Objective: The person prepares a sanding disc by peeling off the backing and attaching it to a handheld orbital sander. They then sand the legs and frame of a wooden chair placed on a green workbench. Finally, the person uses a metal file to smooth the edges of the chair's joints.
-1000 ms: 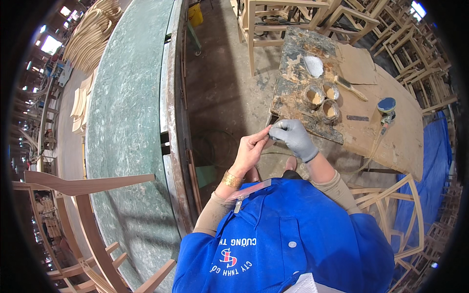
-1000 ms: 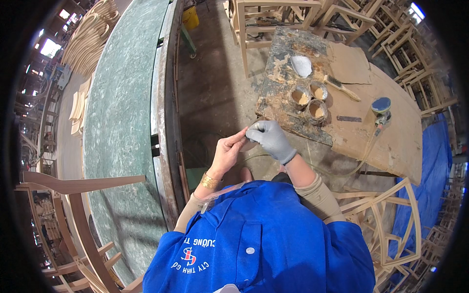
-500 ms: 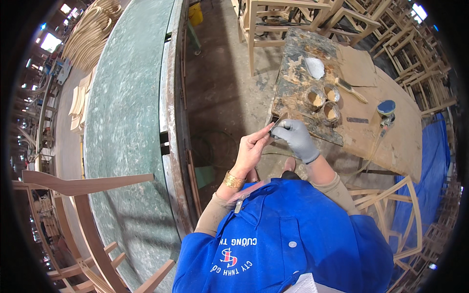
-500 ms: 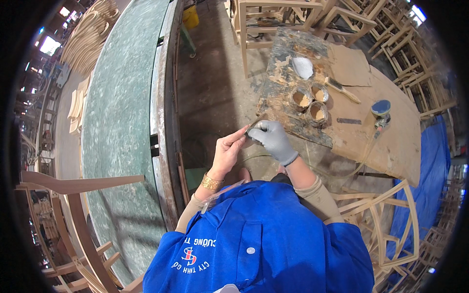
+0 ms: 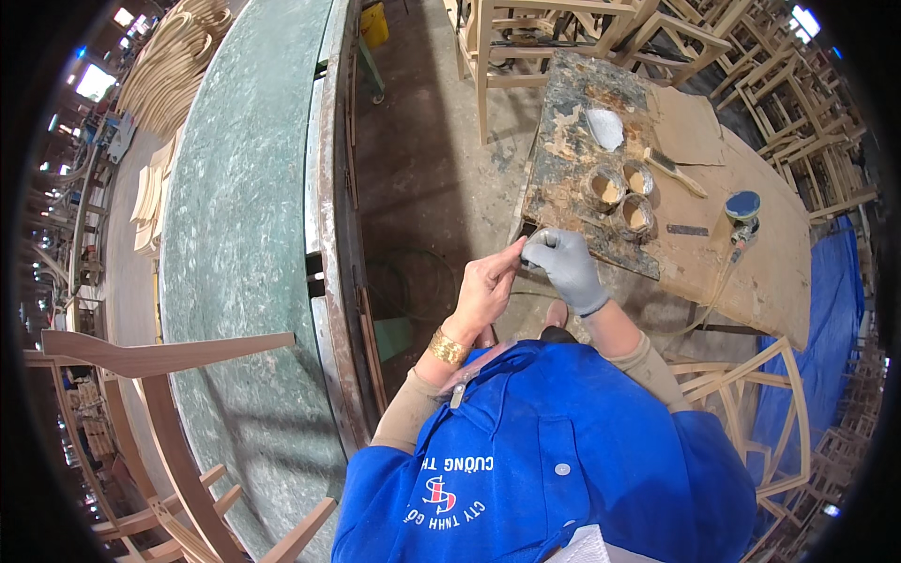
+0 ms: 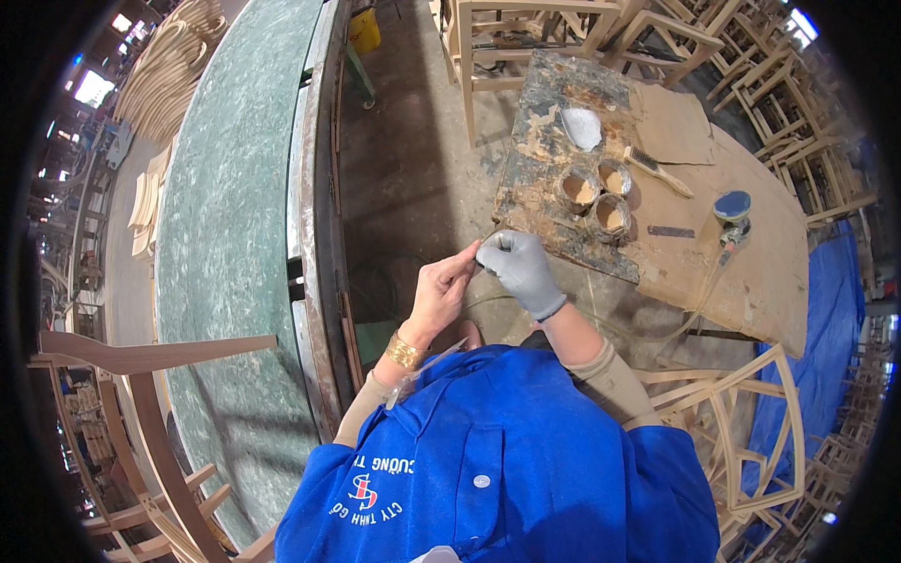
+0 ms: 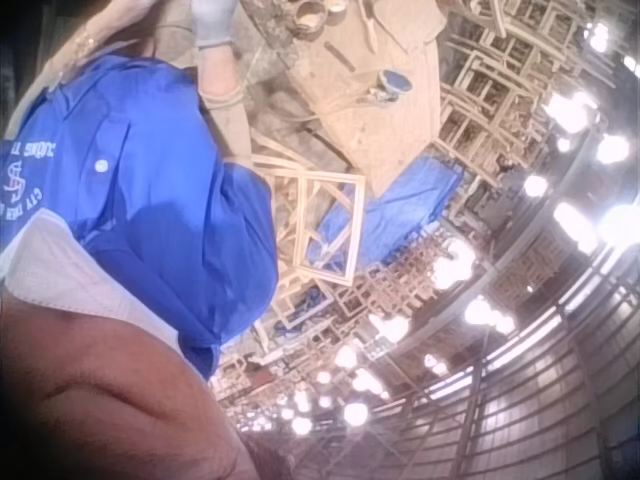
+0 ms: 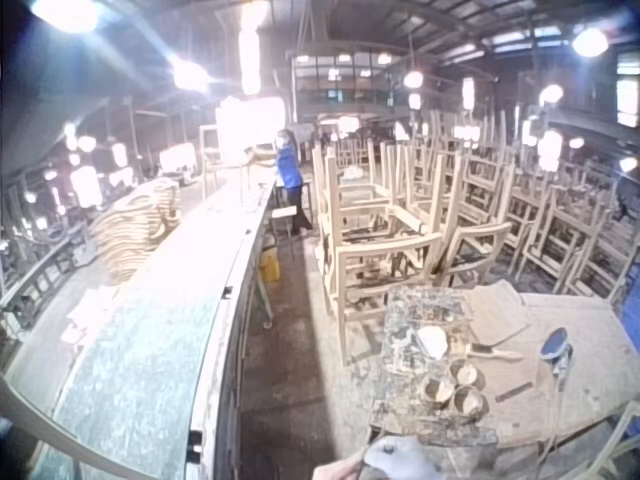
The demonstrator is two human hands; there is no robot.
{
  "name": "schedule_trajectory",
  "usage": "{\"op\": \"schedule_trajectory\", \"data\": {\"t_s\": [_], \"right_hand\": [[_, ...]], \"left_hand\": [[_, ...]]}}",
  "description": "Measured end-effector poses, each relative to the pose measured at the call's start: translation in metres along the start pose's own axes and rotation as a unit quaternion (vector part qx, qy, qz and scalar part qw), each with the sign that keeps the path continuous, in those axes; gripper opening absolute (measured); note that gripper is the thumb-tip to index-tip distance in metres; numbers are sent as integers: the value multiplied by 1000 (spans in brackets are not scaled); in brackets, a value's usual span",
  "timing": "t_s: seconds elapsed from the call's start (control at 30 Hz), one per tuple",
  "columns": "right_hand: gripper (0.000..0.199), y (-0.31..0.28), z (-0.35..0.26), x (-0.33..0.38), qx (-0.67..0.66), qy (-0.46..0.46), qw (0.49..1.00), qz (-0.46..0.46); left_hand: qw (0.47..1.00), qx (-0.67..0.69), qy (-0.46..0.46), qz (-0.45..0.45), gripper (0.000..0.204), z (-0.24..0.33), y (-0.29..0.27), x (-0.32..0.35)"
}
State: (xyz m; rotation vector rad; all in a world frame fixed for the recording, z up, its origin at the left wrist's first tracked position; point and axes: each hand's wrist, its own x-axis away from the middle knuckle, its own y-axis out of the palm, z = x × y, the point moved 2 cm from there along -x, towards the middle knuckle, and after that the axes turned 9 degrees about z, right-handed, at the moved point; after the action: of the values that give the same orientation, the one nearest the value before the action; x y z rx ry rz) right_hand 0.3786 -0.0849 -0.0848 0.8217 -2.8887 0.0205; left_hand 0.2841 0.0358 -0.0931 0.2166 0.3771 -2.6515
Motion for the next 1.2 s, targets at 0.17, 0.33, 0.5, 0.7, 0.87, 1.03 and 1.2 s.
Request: {"op": "schedule_trajectory", "data": {"t_s": [0.17,0.33,0.5,0.7,0.87,1.03,1.2], "right_hand": [[11,4,-3,0,-22,13,1000,0],[11,4,-8,1,-16,18,1000,-11],[12,-4,0,2,17,-1,1000,-3],[13,0,-8,5,-12,10,1000,-10],[13,-3,-7,6,3,6,1000,-3],[14,-10,-2,4,28,30,999,-29],[14,-9,-5,5,39,40,998,-18]], "left_hand": [[991,99,-88,11,40,-10,1,3],[987,140,-76,26,39,-12,4,5],[999,25,-18,-19,38,0,3,4],[991,120,-64,8,41,-6,4,7],[996,80,-34,-5,41,-2,3,7],[998,37,-34,-36,43,1,2,6],[994,100,-51,-10,45,-1,3,5]]}}
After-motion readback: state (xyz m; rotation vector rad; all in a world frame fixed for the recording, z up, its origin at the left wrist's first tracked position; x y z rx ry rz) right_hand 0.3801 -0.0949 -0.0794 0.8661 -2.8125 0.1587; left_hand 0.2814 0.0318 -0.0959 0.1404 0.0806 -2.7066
